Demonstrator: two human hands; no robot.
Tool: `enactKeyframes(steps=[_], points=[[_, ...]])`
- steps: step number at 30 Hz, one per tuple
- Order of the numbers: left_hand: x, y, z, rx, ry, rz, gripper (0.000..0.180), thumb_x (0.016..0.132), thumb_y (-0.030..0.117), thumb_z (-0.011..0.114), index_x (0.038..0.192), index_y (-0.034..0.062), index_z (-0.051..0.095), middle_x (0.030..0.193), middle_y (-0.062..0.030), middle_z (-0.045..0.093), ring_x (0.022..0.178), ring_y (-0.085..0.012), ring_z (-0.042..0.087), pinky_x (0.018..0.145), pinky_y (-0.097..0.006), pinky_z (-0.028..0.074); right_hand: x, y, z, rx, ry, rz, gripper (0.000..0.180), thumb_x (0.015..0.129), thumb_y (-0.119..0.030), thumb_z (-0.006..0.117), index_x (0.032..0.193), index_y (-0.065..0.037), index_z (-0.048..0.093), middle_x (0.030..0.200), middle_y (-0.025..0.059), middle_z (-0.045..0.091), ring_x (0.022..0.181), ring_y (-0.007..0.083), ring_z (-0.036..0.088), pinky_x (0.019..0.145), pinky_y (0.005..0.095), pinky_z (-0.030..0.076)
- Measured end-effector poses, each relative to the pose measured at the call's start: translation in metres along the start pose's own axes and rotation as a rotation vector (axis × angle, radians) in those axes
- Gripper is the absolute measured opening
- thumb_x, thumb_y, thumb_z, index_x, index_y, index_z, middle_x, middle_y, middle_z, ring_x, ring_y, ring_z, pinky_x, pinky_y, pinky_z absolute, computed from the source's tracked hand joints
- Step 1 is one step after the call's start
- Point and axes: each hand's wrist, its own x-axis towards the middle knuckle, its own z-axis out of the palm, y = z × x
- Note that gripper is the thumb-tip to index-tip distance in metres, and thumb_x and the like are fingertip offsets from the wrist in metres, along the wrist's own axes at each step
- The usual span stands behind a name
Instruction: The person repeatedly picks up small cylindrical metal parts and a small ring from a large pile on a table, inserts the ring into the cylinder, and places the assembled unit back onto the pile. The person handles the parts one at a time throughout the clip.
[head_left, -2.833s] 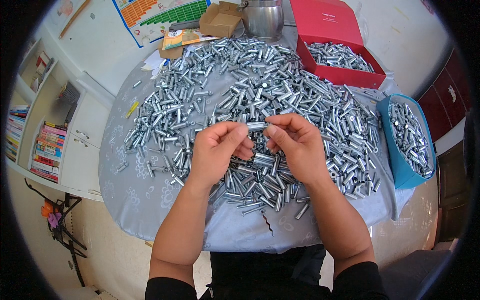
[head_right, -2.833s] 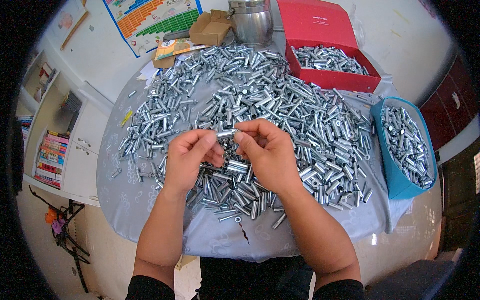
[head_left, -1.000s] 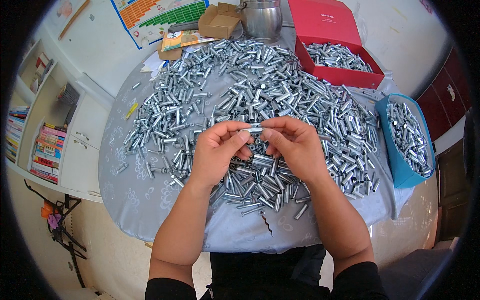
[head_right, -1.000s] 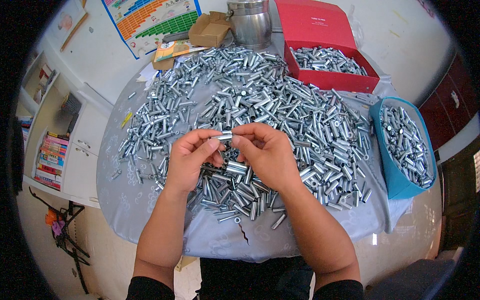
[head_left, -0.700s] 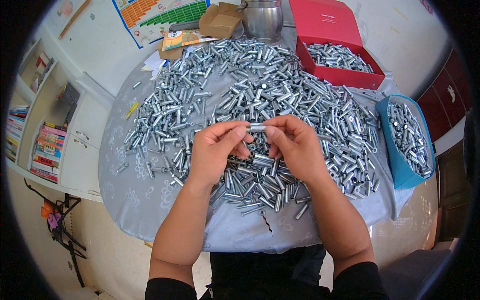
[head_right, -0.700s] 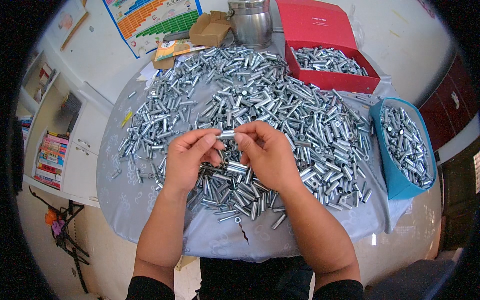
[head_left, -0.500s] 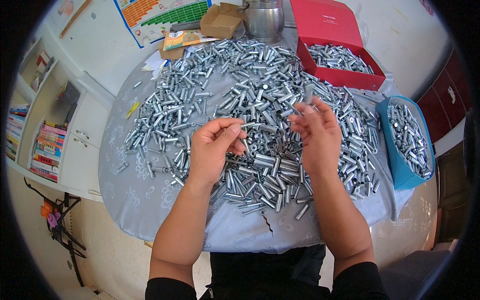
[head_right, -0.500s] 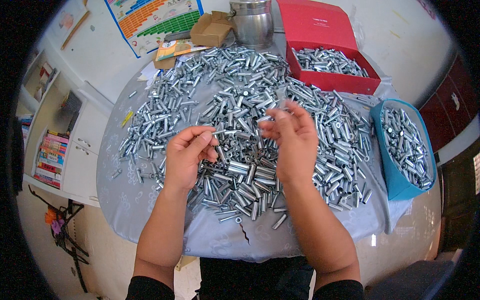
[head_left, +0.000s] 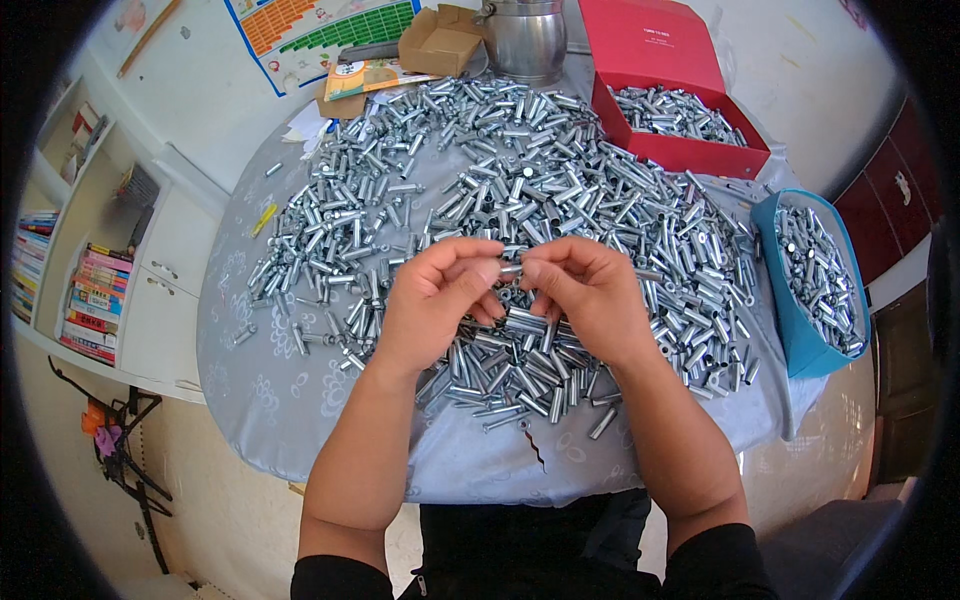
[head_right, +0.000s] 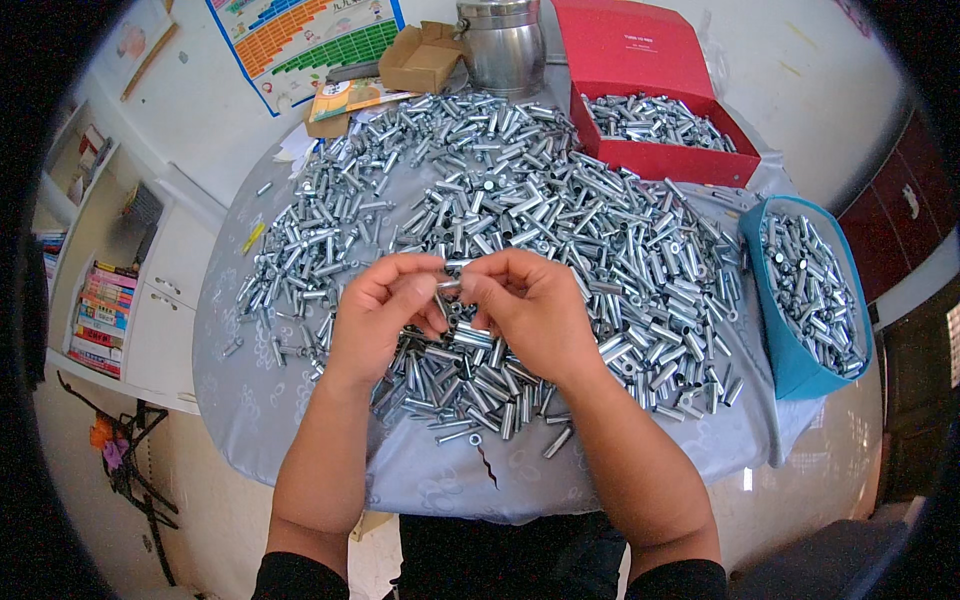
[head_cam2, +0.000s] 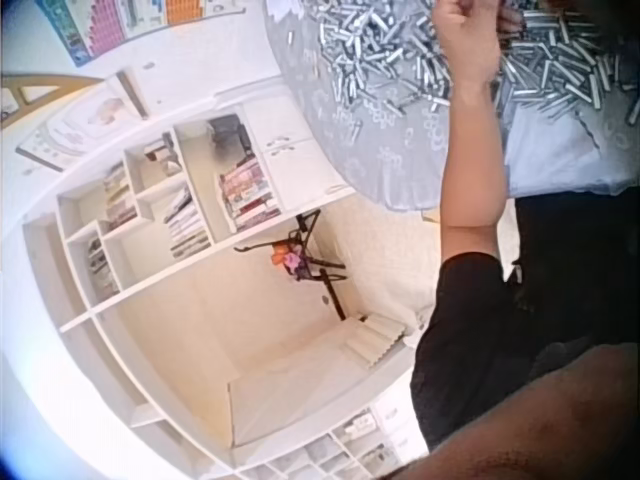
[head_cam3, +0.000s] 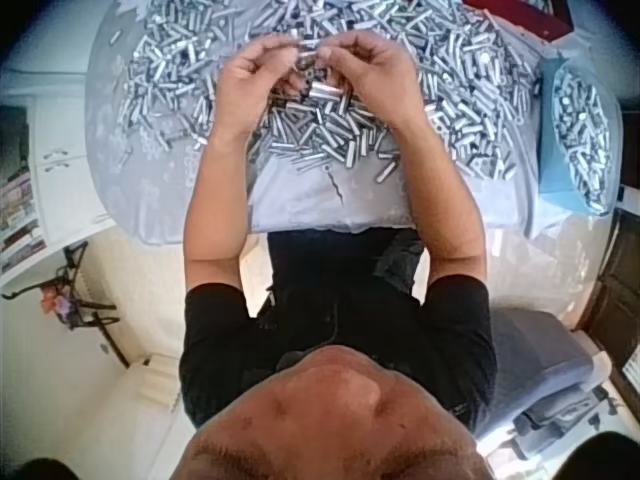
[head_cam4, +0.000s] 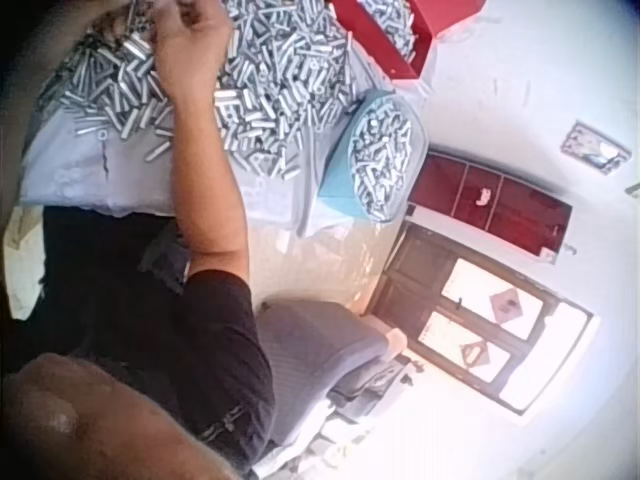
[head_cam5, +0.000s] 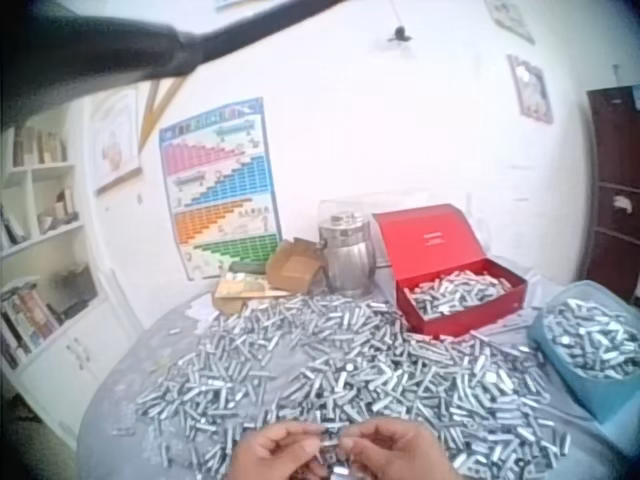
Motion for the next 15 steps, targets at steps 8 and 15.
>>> enactKeyframes(steps=[8,15], points=[[0.002,0.011,-0.042,0.639,0.417,0.138,0.011,0.086,0.009,0.066,0.093,0.0020,0.069,0.079,0.0028,0.064,0.063,-0.0024,0.051,0.055,-0.020,0.043,0.011,-0.004,-0.012,0.344,0.467,-0.149,0.023,0.092,-0.007,0.057,0.113,0.002,0.054,0.099,0.0147,0.068,0.081,0.0180,0.068,0.065,0.0257,0.053],[-0.006,0.015,-0.052,1.080,0.199,0.110,0.012,0.078,0.006,0.067,0.089,0.0020,0.069,0.083,-0.0075,0.066,0.073,-0.0169,0.061,0.065,-0.030,0.047,0.009,-0.001,-0.016,0.289,0.410,-0.064,0.016,0.092,-0.011,0.059,0.105,-0.001,0.061,0.088,0.0099,0.068,0.065,0.0132,0.064,0.057,0.0236,0.048]])
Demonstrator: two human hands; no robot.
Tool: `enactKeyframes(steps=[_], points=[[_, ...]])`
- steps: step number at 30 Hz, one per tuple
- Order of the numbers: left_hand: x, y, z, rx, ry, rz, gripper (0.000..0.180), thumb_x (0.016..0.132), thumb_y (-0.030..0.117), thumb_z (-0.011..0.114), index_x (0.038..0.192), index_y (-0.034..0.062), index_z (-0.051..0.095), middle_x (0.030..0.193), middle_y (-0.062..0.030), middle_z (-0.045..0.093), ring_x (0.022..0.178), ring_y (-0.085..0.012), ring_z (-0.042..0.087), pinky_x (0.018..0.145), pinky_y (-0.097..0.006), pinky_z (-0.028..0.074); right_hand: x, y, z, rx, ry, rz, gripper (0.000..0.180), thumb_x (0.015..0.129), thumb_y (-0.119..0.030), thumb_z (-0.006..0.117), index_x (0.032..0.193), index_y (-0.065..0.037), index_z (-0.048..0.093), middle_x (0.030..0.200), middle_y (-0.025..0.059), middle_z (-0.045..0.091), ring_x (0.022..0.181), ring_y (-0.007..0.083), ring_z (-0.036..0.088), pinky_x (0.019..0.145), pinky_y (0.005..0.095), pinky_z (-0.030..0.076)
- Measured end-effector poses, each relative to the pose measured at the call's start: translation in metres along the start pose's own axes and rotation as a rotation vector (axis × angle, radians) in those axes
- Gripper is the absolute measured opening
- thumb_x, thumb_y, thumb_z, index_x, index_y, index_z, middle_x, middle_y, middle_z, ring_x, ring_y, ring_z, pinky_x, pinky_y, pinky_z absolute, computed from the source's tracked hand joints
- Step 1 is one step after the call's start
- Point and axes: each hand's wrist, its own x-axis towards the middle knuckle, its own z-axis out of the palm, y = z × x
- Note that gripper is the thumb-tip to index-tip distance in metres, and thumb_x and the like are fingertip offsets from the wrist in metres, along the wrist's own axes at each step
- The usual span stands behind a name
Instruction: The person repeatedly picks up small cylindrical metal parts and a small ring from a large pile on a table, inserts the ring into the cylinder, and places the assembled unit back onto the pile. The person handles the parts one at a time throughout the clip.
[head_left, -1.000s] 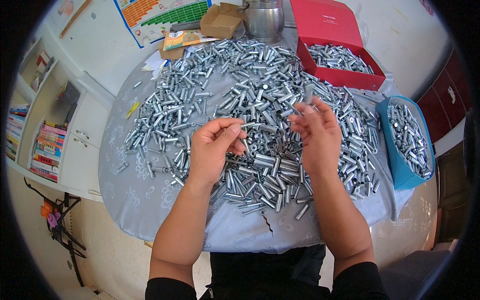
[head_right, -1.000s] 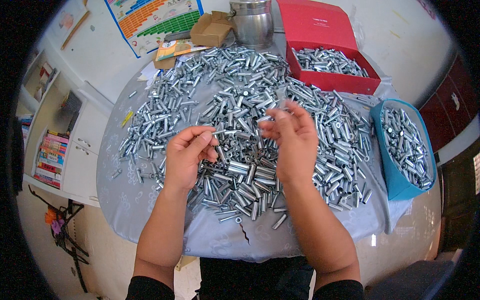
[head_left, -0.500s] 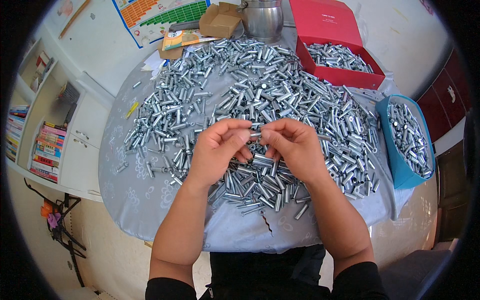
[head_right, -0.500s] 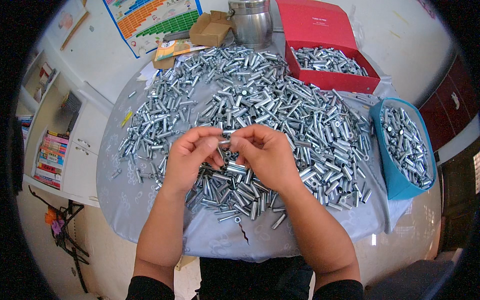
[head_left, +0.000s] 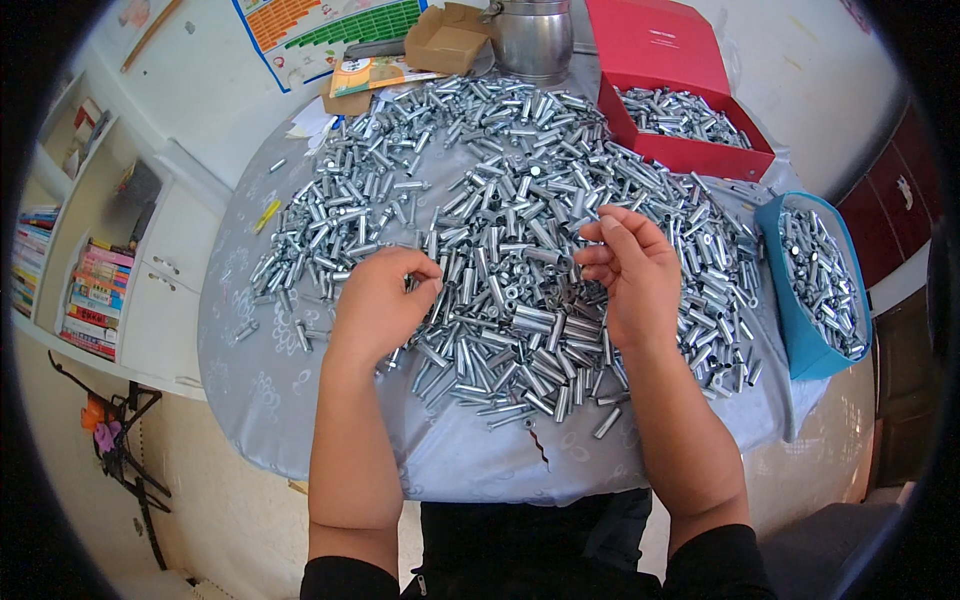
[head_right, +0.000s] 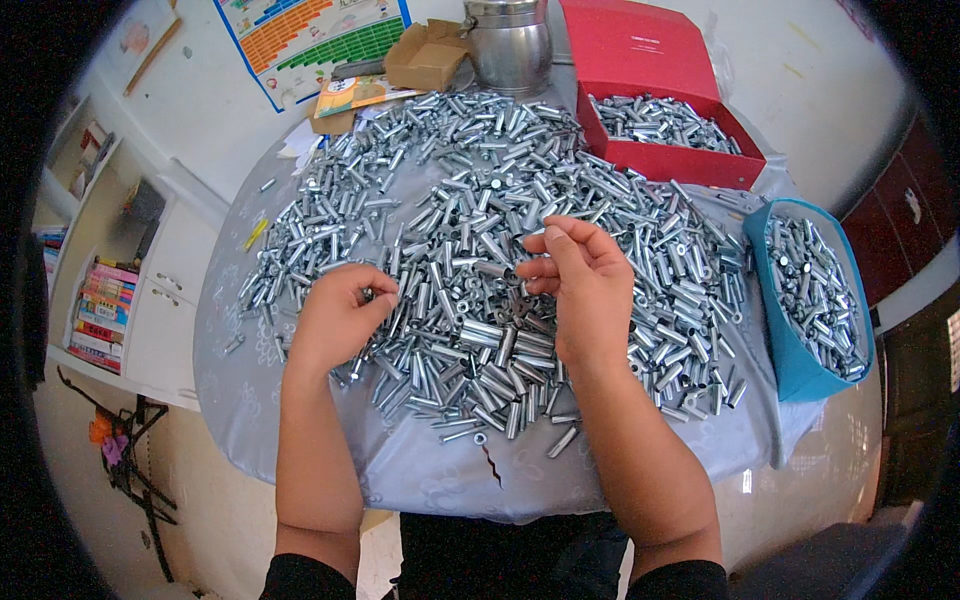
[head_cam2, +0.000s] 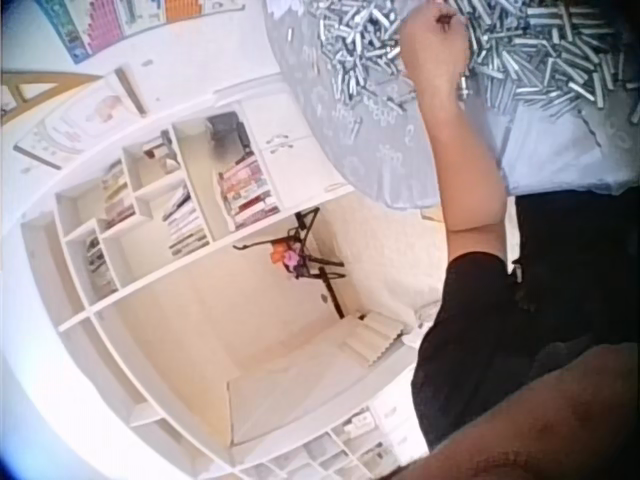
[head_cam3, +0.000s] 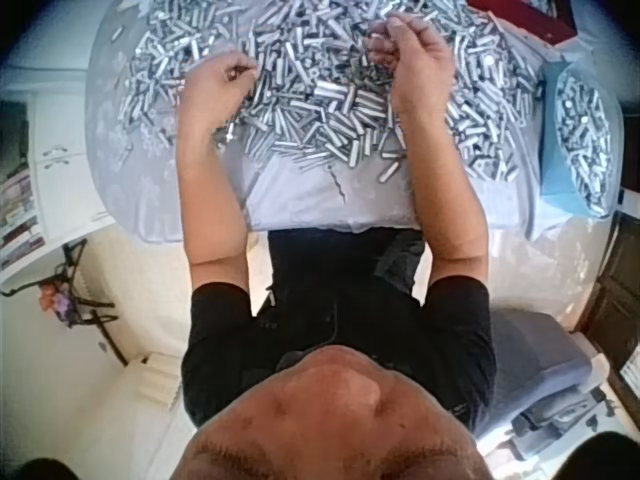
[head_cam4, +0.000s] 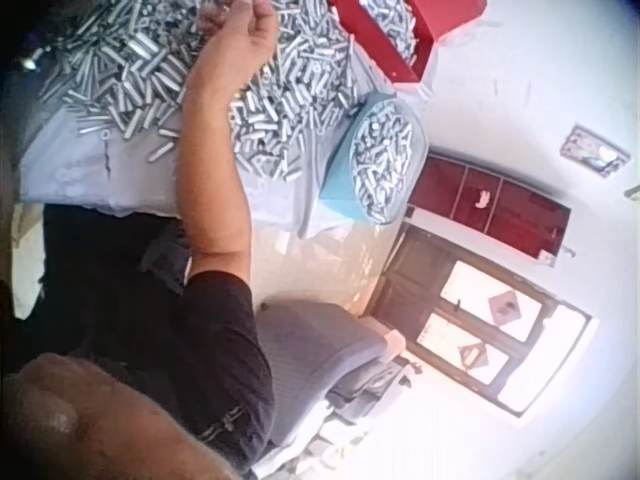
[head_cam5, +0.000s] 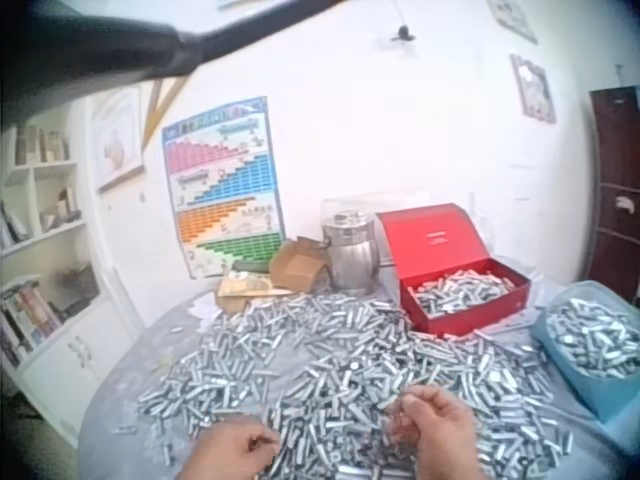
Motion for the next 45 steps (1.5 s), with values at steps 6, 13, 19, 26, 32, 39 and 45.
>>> enactKeyframes(steps=[6,13,19,26,32,39,45], points=[[-0.001,-0.015,-0.015,0.208,0.053,-0.056,0.016,0.075,0.006,0.066,0.090,0.0028,0.069,0.086,-0.0115,0.065,0.081,-0.0269,0.063,0.070,-0.035,0.049,0.000,0.004,-0.002,-0.076,-0.069,-0.007,0.015,0.092,-0.014,0.059,0.100,-0.001,0.063,0.082,0.0066,0.067,0.059,0.0098,0.059,0.053,0.0215,0.044],[-0.001,-0.005,-0.007,0.245,-0.032,0.044,0.027,0.073,0.009,0.069,0.100,0.0068,0.069,0.101,-0.0127,0.063,0.096,-0.0317,0.060,0.084,-0.040,0.047,-0.005,0.001,0.004,-0.152,-0.073,-0.026,0.015,0.093,-0.015,0.059,0.099,-0.002,0.063,0.080,0.0052,0.066,0.058,0.0077,0.058,0.052,0.0204,0.042],[0.000,-0.004,-0.004,0.278,-0.015,0.051,0.037,0.072,0.009,0.070,0.109,0.0084,0.068,0.105,-0.0129,0.061,0.098,-0.0325,0.059,0.087,-0.039,0.047,-0.007,0.002,0.005,-0.178,-0.094,-0.018,0.014,0.093,-0.015,0.059,0.098,-0.003,0.064,0.080,0.0041,0.066,0.057,0.0067,0.057,0.052,0.0199,0.042],[0.004,-0.005,0.009,0.300,-0.031,0.173,0.041,0.073,0.006,0.067,0.114,0.0089,0.066,0.114,-0.0148,0.058,0.107,-0.0337,0.056,0.092,-0.039,0.045,-0.008,0.003,0.007,-0.202,-0.117,-0.036,0.013,0.093,-0.015,0.060,0.098,-0.003,0.064,0.077,0.0032,0.066,0.057,0.0059,0.056,0.051,0.0196,0.042],[0.005,-0.006,0.013,0.338,-0.040,0.222,0.042,0.072,0.005,0.063,0.114,0.0087,0.066,0.124,-0.0154,0.055,0.112,-0.0350,0.054,0.098,-0.040,0.043,-0.008,0.005,0.006,-0.223,-0.124,-0.041,0.013,0.093,-0.014,0.060,0.098,-0.003,0.064,0.077,0.0028,0.066,0.055,0.0053,0.056,0.050,0.0191,0.041],[0.005,-0.003,0.007,0.281,-0.097,0.245,0.028,0.071,0.007,0.065,0.099,0.0051,0.066,0.111,-0.0123,0.060,0.104,-0.0353,0.056,0.092,-0.040,0.044,-0.009,0.004,0.007,-0.241,-0.125,-0.045,0.014,0.093,-0.014,0.059,0.098,-0.002,0.064,0.077,0.0027,0.066,0.055,0.0052,0.055,0.050,0.0189,0.041],[0.007,0.000,0.019,-0.054,0.099,0.158,0.023,0.075,0.011,0.073,0.095,0.0023,0.065,0.092,-0.0051,0.059,0.073,-0.0177,0.056,0.064,-0.030,0.046,-0.010,0.002,0.007,-0.228,-0.129,-0.024,0.014,0.093,-0.014,0.059,0.099,-0.002,0.064,0.076,0.0029,0.066,0.055,0.0054,0.055,0.050,0.0193,0.042]])
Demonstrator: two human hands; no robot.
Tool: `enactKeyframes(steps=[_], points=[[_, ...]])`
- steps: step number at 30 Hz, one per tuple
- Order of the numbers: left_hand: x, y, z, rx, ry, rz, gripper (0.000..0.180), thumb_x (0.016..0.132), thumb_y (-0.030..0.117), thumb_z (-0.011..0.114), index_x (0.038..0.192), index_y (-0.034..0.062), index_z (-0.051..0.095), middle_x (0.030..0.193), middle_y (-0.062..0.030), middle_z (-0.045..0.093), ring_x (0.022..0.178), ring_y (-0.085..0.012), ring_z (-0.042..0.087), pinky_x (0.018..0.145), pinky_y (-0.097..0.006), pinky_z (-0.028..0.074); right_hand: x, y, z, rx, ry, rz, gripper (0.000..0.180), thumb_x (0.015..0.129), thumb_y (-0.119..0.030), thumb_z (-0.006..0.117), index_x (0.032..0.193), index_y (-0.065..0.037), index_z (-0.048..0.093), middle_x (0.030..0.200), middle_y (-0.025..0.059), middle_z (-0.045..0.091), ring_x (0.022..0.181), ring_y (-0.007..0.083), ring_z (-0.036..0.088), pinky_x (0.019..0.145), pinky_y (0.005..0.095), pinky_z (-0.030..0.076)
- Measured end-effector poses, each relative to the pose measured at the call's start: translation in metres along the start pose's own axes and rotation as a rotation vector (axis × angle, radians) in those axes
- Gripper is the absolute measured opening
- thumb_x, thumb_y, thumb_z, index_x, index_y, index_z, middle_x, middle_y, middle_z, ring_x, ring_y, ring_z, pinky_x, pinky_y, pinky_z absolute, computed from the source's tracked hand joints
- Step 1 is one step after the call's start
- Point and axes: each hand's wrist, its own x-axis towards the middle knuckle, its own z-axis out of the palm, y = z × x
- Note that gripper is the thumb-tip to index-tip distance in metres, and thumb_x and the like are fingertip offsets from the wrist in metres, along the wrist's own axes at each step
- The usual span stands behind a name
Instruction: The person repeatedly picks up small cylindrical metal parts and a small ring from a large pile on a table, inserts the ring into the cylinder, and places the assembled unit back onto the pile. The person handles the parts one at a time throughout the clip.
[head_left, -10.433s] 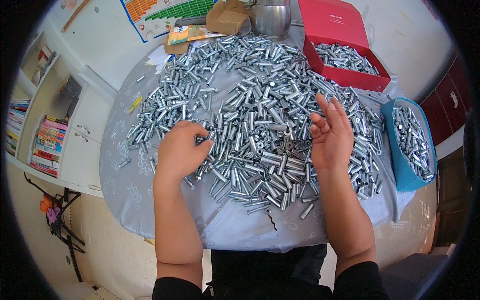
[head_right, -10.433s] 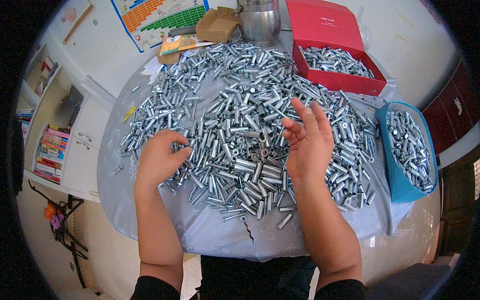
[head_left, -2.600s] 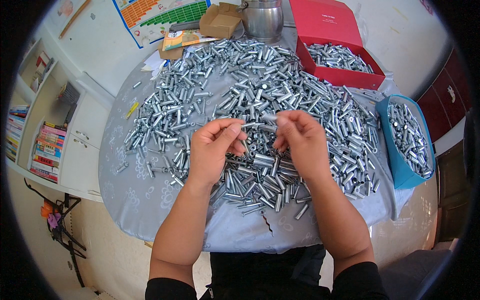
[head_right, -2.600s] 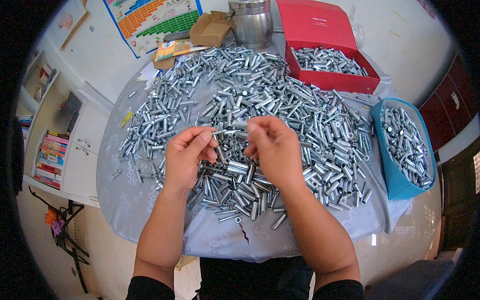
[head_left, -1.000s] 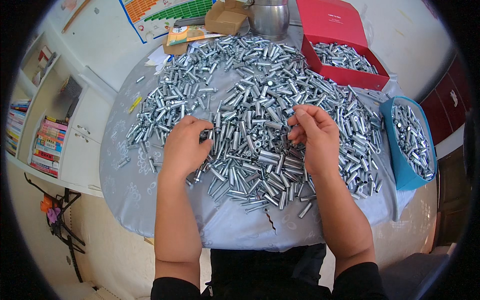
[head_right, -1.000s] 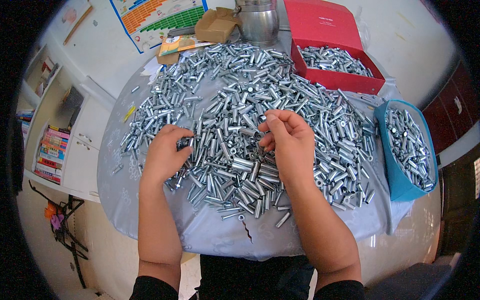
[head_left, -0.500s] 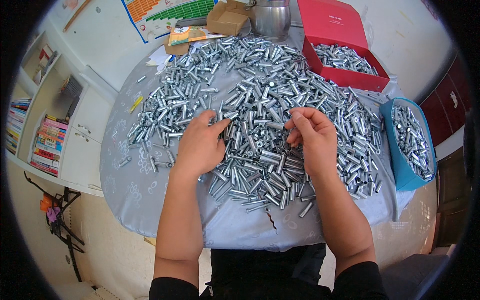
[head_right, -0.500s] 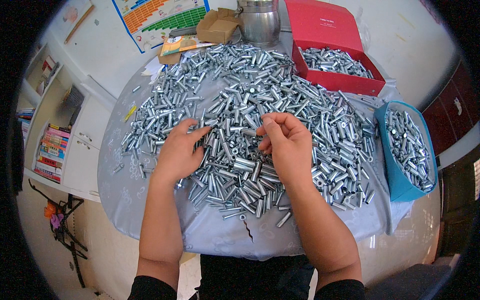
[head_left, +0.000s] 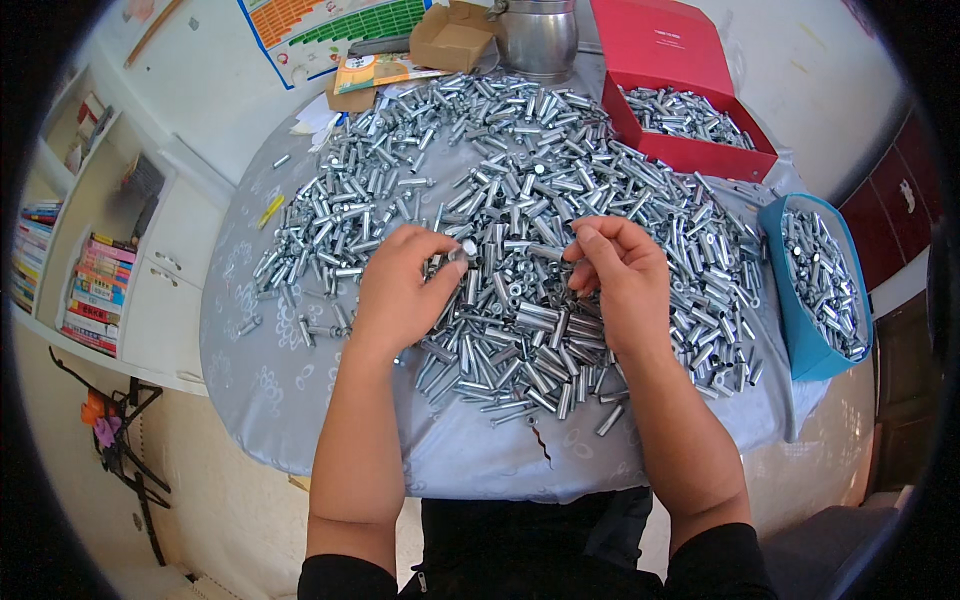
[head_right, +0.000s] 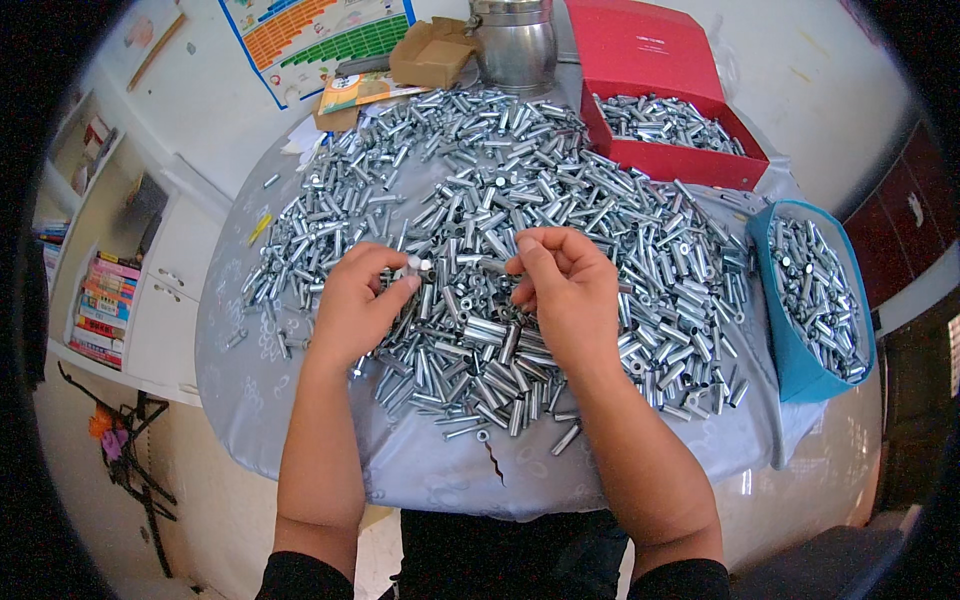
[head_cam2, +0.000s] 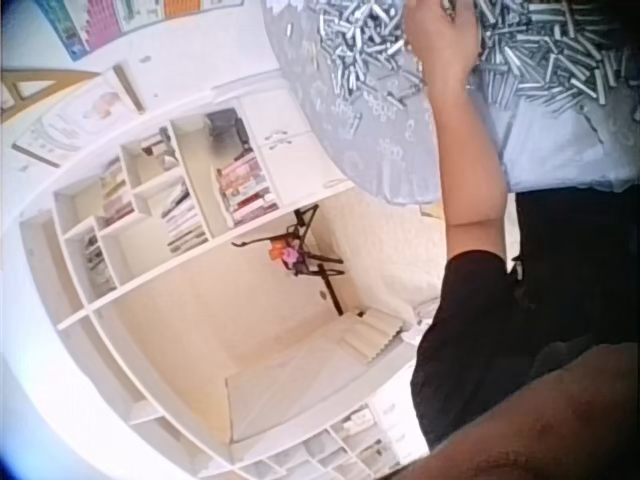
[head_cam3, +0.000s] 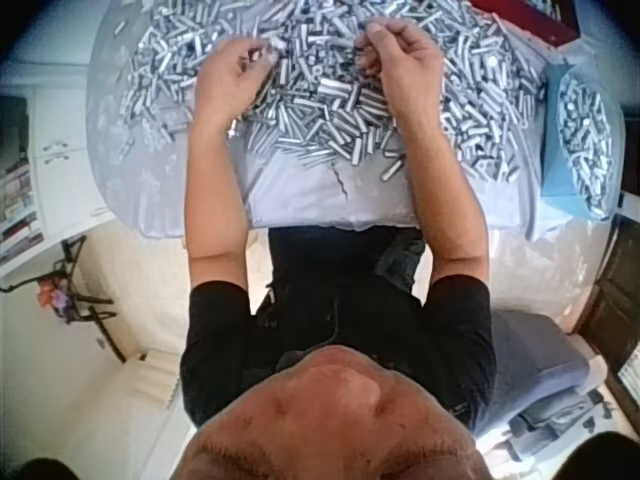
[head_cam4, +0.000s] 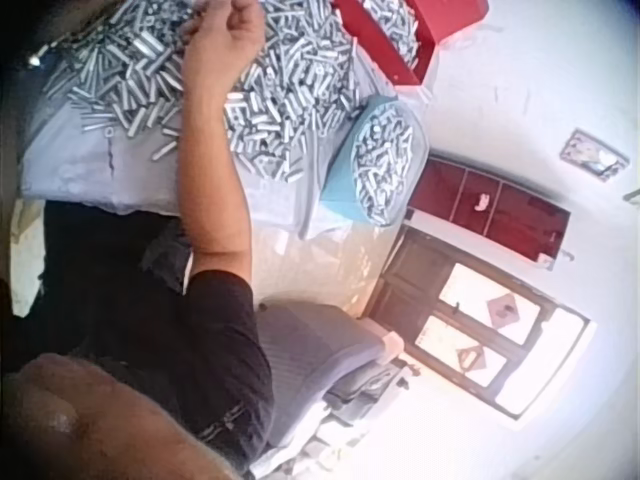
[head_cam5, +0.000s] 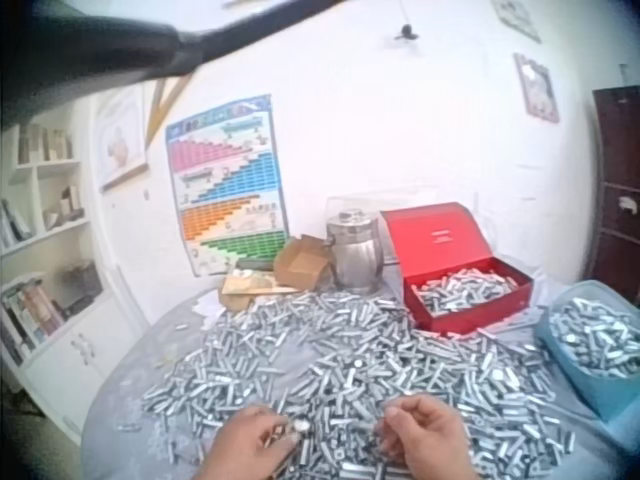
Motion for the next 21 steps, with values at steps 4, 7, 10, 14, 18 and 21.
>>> enactKeyframes(steps=[4,7,10,14,18,21], points=[[0.001,0.022,0.011,-0.666,0.011,-0.260,0.016,0.083,0.006,0.068,0.097,0.0009,0.064,0.076,0.0011,0.056,0.062,-0.0066,0.050,0.057,-0.021,0.041,-0.001,-0.001,0.002,0.005,-0.025,0.033,0.013,0.093,-0.013,0.060,0.098,-0.002,0.064,0.077,0.0036,0.066,0.055,0.0053,0.054,0.050,0.0191,0.042],[-0.001,0.031,0.014,-0.906,-0.051,-0.259,0.020,0.087,0.001,0.062,0.106,0.0020,0.060,0.088,-0.0063,0.066,0.070,-0.0086,0.060,0.063,-0.023,0.049,-0.002,-0.002,0.002,-0.013,-0.054,0.038,0.012,0.092,-0.012,0.060,0.096,-0.002,0.065,0.077,0.0044,0.067,0.056,0.0055,0.054,0.051,0.0188,0.043],[-0.003,0.035,0.018,-0.958,-0.057,-0.245,0.021,0.090,0.004,0.059,0.111,0.0011,0.056,0.097,-0.0118,0.069,0.073,-0.0116,0.065,0.065,-0.026,0.055,-0.003,-0.002,0.004,-0.056,-0.081,0.033,0.012,0.092,-0.013,0.060,0.096,-0.001,0.064,0.076,0.0042,0.066,0.056,0.0058,0.055,0.051,0.0192,0.043],[-0.004,0.038,0.026,-0.913,-0.074,-0.290,0.018,0.096,0.015,0.053,0.106,0.0009,0.058,0.095,-0.0133,0.070,0.067,-0.0113,0.064,0.063,-0.025,0.054,-0.005,-0.001,0.005,-0.107,-0.120,0.010,0.013,0.092,-0.013,0.061,0.095,-0.001,0.064,0.075,0.0035,0.065,0.058,0.0058,0.055,0.051,0.0195,0.043],[-0.008,0.042,0.023,-0.722,-0.139,-0.286,0.028,0.101,0.025,0.047,0.100,0.0013,0.060,0.083,-0.0078,0.068,0.056,-0.0075,0.056,0.052,-0.021,0.045,-0.006,0.003,0.005,-0.158,-0.159,0.001,0.015,0.092,-0.015,0.061,0.094,0.000,0.063,0.074,0.0025,0.064,0.058,0.0055,0.054,0.052,0.0201,0.043],[-0.011,0.047,0.023,-0.657,-0.091,-0.230,0.029,0.102,0.027,0.045,0.097,0.0026,0.058,0.071,-0.0017,0.059,0.054,-0.0043,0.047,0.049,-0.019,0.035,-0.009,0.005,0.007,-0.210,-0.201,-0.019,0.019,0.093,-0.019,0.061,0.091,0.000,0.064,0.071,0.0009,0.062,0.057,0.0049,0.052,0.051,0.0207,0.042]])
